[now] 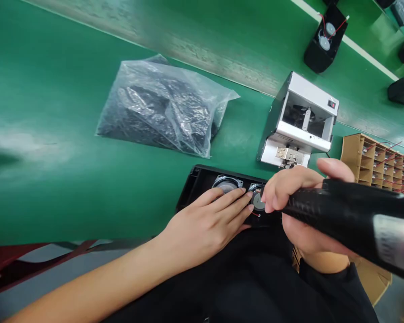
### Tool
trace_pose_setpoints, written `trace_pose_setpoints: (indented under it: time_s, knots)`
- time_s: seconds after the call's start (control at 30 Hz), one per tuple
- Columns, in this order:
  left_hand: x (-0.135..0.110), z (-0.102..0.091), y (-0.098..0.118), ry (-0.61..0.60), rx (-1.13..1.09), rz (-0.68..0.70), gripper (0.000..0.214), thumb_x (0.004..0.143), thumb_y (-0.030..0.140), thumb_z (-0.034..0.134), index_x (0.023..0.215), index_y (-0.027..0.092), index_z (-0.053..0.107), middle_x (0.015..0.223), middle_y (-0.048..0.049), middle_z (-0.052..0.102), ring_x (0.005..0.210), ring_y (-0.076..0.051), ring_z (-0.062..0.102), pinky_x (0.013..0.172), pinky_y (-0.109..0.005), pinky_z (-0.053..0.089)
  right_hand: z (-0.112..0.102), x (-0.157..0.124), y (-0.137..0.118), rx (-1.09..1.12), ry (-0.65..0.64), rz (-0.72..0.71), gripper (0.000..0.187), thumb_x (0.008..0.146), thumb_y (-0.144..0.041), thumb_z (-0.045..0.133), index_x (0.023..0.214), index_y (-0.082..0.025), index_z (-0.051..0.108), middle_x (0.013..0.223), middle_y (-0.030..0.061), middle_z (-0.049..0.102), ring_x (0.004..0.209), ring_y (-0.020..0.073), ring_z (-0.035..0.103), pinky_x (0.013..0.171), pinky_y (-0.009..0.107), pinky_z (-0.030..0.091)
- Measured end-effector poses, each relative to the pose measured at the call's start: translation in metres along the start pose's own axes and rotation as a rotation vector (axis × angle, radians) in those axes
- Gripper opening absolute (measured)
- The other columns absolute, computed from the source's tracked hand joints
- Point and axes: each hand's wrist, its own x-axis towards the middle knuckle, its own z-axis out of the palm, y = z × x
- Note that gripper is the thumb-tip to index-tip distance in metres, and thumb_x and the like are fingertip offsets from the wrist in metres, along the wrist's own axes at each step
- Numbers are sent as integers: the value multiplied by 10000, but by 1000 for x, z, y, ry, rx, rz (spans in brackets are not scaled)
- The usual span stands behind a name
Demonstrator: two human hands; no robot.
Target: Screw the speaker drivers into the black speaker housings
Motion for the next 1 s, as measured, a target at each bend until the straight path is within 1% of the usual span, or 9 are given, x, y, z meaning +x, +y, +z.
trace_pose_setpoints:
  time_s: [0.1,0.17,0.23,0.37,0.6,0.7,0.8,0.9,1.0]
  knots:
    - [1,0,1,-14,2,-10,248,1109,334,735,1191,133,854,1321,-136,854,1272,-296,764,1100,-431,548,-5,-3,26,32,-103,-124,790,938,-962,453,1332,-332,721,661,-41,684,449,182,605,427,360,576]
    - [2,0,1,-26,12,-16,263,1118,353,722,1185,139,859,1327,-127,855,1281,-291,763,1104,-426,548,-6,-3,36,23,-107,-109,768,941,-958,455,1306,-333,713,682,-32,695,466,186,622,431,354,578]
    - [3,-1,0,-24,20,-14,280,1136,362,688,1184,147,862,1317,-113,860,1279,-284,765,1097,-417,548,-6,-4,41,-13,-88,-94,750,952,-952,438,1302,-347,708,675,-32,685,462,186,620,435,350,577]
    - [4,-1,-1,-21,23,-1,305,1153,356,647,1185,139,859,1300,-119,864,1263,-282,766,1065,-408,541,-9,-4,49,-60,-150,-163,938,883,-1047,287,1378,-363,695,638,-36,653,405,182,567,386,343,542]
    - [4,0,-1,-26,-14,-9,282,1126,329,687,1188,102,844,1306,-174,847,1263,-302,753,1078,-423,499,-15,0,57,-42,-187,-199,982,893,-1039,269,1418,-333,705,645,-11,692,407,198,573,371,367,549]
    - [4,-1,-1,-35,-35,-19,275,1123,325,694,1199,101,835,1317,-184,838,1280,-303,740,1087,-421,486,-13,-1,57,-64,-152,-192,954,890,-1043,287,1383,-349,719,619,-23,680,398,196,562,372,365,546]
    - [6,-2,-2,-58,-47,-21,272,1132,312,675,1211,99,824,1298,-181,835,1285,-301,723,1071,-417,481,-11,-6,57,-41,-146,-176,859,889,-1025,402,1307,-350,731,640,-28,678,420,193,580,383,357,539]
    - [10,-3,-3,-81,-45,-15,271,1142,302,655,1200,96,819,1240,-171,836,1262,-300,712,1035,-418,475,-9,-10,60,-4,-227,-110,641,957,-894,541,1230,-354,753,693,-29,692,473,185,626,422,344,562]
    - [12,-3,-4,-85,-27,-2,267,1147,292,642,1169,97,823,1183,-154,839,1216,-299,711,1004,-422,465,-7,-11,66,29,-245,-163,503,979,-745,655,1305,-370,736,704,-43,703,465,161,600,428,315,562]
